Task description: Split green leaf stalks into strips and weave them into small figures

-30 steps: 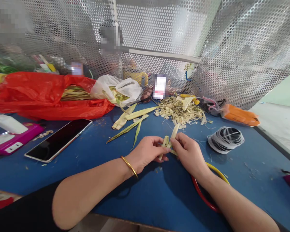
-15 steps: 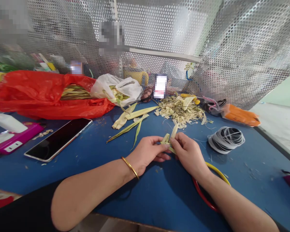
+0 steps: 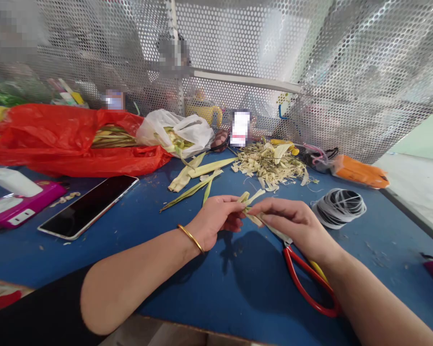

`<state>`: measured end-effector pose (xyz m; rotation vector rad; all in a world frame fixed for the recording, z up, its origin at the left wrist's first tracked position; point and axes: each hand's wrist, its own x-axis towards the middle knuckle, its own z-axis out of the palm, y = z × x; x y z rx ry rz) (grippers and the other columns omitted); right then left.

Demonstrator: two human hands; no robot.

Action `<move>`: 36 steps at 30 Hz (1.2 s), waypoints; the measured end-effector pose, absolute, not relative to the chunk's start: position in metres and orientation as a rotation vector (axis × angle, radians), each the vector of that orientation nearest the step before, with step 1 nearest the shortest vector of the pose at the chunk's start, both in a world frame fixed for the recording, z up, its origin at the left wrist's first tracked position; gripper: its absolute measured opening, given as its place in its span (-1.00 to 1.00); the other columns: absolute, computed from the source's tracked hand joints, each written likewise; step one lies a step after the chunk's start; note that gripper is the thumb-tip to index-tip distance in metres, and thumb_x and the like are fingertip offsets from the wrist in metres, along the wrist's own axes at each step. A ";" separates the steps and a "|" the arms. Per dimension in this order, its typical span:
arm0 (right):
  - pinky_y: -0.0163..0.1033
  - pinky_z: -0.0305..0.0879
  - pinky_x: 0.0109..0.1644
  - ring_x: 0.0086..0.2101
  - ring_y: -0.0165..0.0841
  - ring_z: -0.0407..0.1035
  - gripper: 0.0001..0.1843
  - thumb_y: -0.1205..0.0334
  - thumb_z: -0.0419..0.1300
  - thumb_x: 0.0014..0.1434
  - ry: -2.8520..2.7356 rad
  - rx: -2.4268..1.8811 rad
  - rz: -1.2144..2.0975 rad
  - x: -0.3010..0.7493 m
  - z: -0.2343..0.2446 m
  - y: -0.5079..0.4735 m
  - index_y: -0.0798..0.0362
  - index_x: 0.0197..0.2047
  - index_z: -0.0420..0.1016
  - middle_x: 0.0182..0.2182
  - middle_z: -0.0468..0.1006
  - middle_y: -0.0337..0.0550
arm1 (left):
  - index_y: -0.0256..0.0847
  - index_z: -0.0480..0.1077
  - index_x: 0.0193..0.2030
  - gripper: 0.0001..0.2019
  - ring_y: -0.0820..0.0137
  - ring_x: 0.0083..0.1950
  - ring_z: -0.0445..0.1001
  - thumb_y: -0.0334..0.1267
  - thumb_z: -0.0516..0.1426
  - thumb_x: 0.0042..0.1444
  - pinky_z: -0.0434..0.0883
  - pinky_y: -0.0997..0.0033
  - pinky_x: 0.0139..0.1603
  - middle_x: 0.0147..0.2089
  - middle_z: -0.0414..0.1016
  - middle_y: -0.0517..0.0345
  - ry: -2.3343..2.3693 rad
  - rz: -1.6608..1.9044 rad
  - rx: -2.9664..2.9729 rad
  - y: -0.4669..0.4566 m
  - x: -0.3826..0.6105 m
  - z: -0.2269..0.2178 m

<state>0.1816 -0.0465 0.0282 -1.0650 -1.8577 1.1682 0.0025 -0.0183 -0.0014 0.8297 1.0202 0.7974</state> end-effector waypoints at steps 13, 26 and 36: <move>-0.30 0.18 -0.29 -0.40 -0.41 0.22 -0.73 0.07 0.24 0.13 -1.516 -1.117 0.988 0.171 0.013 -0.041 0.05 -0.49 0.42 -0.48 0.36 -0.26 | -0.32 0.48 -0.34 -0.83 0.56 -0.58 0.34 -0.28 0.29 -0.07 0.32 0.52 -0.50 -0.50 0.45 0.17 0.954 0.755 0.868 -0.021 0.003 -0.003; -0.35 0.21 -0.42 -0.53 -0.49 0.20 -0.79 0.10 0.26 0.08 -1.020 -1.014 1.446 0.174 0.015 -0.037 0.06 -0.45 0.44 -0.49 0.39 -0.27 | -0.30 0.50 -0.29 -0.88 0.54 -0.52 0.41 -0.37 0.27 -0.03 0.36 0.57 -0.49 -0.44 0.50 0.12 0.868 0.733 0.747 -0.018 0.001 -0.001; -0.40 0.25 -0.45 -0.52 -0.51 0.23 -0.82 0.16 0.25 0.11 -0.938 -0.964 1.466 0.174 0.014 -0.035 0.08 -0.43 0.45 -0.47 0.39 -0.27 | -0.30 0.46 -0.35 -0.99 0.59 -0.54 0.35 -0.41 0.20 0.06 0.35 0.62 -0.52 -0.46 0.43 0.17 0.758 0.693 0.735 -0.016 -0.001 0.000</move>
